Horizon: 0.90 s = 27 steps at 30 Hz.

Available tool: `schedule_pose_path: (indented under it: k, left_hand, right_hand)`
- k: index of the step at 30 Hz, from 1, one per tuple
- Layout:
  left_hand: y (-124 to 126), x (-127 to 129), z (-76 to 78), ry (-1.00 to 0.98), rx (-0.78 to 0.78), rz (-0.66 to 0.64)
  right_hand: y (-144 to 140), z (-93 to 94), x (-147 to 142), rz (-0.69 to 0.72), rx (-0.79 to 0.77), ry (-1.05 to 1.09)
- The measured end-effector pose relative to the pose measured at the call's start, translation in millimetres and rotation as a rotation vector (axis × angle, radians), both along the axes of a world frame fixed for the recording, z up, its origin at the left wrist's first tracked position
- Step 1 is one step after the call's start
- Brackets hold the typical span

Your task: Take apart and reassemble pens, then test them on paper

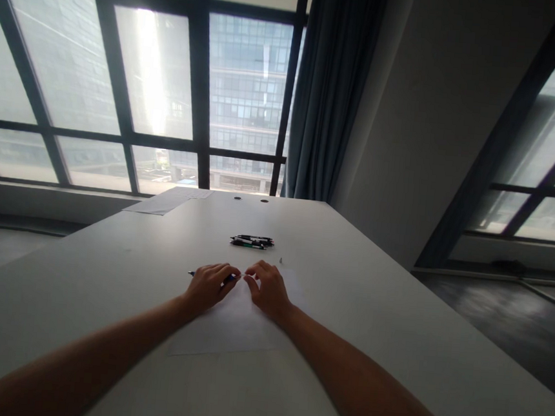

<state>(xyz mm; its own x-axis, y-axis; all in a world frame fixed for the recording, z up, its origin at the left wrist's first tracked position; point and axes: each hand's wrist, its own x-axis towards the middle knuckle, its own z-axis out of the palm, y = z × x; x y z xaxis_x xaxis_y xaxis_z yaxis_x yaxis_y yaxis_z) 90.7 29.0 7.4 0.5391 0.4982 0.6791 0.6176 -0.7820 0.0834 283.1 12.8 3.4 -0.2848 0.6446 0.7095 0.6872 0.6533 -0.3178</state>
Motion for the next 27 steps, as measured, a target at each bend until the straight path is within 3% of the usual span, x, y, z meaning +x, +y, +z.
schedule_pose_path:
  k: [15, 18, 23, 27]
  left_hand:
    - [0.4, 2.5, 0.2, 0.043, -0.056, 0.099]
    - [0.6, 2.0, 0.4, 0.046, -0.079, 0.14]
    - [0.2, 2.5, 0.8, 0.065, -0.115, 0.162]
    - [-0.6, 3.0, 0.6, 0.08, -0.14, 0.166]
  right_hand:
    - [0.4, 5.0, 3.2, -0.036, -0.001, 0.024]
    - [10.6, 8.1, 17.3, -0.125, -0.002, 0.018]
    - [39.3, 14.6, 56.5, -0.42, -0.074, -0.125]
    - [58.6, 26.6, 71.1, -0.489, -0.134, -0.357]
